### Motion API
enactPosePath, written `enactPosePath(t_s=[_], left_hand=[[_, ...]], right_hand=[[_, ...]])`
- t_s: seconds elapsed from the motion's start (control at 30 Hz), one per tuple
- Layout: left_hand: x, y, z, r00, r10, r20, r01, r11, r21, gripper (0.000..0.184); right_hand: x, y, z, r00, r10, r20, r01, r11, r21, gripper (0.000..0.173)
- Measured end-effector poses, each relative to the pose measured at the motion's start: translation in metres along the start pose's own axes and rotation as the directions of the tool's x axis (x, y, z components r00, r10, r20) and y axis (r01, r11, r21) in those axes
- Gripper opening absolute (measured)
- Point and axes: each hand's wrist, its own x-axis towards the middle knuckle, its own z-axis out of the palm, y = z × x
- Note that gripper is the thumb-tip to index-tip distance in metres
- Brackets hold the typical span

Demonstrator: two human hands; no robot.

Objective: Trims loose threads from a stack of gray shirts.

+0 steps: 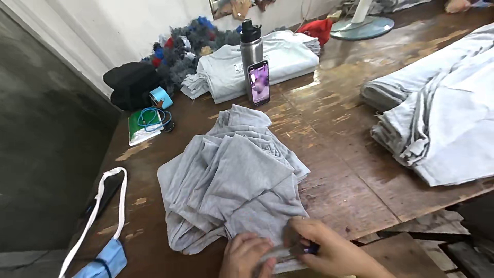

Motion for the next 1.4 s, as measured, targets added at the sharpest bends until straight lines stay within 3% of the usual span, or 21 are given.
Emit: enactPosePath(t_s=[0.1, 0.2, 0.3, 0.43, 0.53, 0.67, 0.73, 0.8, 0.87, 0.93, 1.0, 1.13, 1.3, 1.4], left_hand=[[-0.01, -0.001, 0.023, 0.998, -0.022, -0.06, 0.033, 0.981, 0.193, 0.021], [-0.01, -0.006, 0.026, 0.986, -0.014, -0.168, 0.046, 0.981, 0.187, 0.018], [-0.01, -0.007, 0.02, 0.99, -0.021, -0.142, 0.044, 0.986, 0.162, 0.018], [-0.015, -0.008, 0.016, 0.99, -0.046, -0.131, 0.063, 0.99, 0.126, 0.011], [-0.018, -0.007, 0.015, 0.958, -0.078, -0.275, 0.122, 0.982, 0.146, 0.014], [-0.016, 0.001, 0.017, 0.931, -0.105, -0.349, 0.172, 0.971, 0.165, 0.016], [-0.011, 0.001, 0.022, 0.914, -0.118, -0.388, 0.161, 0.984, 0.08, 0.017], [-0.008, 0.0, 0.023, 0.884, -0.233, -0.405, 0.143, 0.96, -0.24, 0.028], [-0.006, 0.002, 0.018, 0.871, -0.348, -0.346, 0.075, 0.791, -0.607, 0.043], [-0.007, -0.001, 0.018, 0.873, -0.392, -0.289, 0.0, 0.594, -0.805, 0.05], [-0.011, -0.002, 0.02, 0.876, -0.399, -0.27, -0.026, 0.521, -0.853, 0.048], [-0.019, -0.002, 0.022, 0.893, -0.361, -0.268, -0.038, 0.534, -0.845, 0.04], [-0.021, 0.003, 0.022, 0.913, -0.326, -0.247, -0.041, 0.527, -0.849, 0.036], [-0.023, 0.005, 0.022, 0.91, -0.344, -0.232, -0.013, 0.536, -0.844, 0.037]], right_hand=[[-0.004, 0.001, 0.003, 0.998, 0.017, -0.057, -0.014, 0.998, 0.055, 0.01], [0.005, -0.01, -0.001, 0.998, 0.035, 0.047, -0.033, 0.998, -0.052, 0.013], [0.01, -0.01, -0.004, 0.996, 0.025, 0.09, -0.017, 0.996, -0.091, 0.016], [0.012, -0.011, -0.005, 0.998, 0.005, 0.067, -0.012, 0.995, 0.101, 0.01], [0.02, -0.021, -0.014, 0.996, -0.068, -0.065, 0.081, 0.973, 0.218, 0.014], [0.045, -0.027, -0.012, 0.922, -0.102, -0.373, 0.102, 0.995, -0.021, 0.013], [0.054, -0.024, 0.004, 0.898, -0.083, -0.431, 0.03, 0.991, -0.13, 0.01], [0.056, -0.02, 0.02, 0.941, 0.014, -0.337, -0.062, 0.989, -0.134, 0.008], [0.053, -0.016, 0.03, 0.98, 0.078, -0.183, -0.101, 0.988, -0.12, 0.015], [0.048, -0.014, 0.029, 0.993, 0.058, -0.105, -0.068, 0.993, -0.094, 0.014], [0.044, -0.017, 0.025, 0.995, 0.016, -0.095, -0.015, 1.0, 0.003, 0.015], [0.044, -0.034, 0.029, 0.986, -0.081, -0.143, 0.096, 0.99, 0.102, 0.028], [0.052, -0.042, 0.047, 0.937, -0.253, -0.241, 0.25, 0.967, -0.045, 0.019], [0.055, -0.045, 0.042, 0.927, -0.34, -0.16, 0.318, 0.936, -0.15, 0.006]])
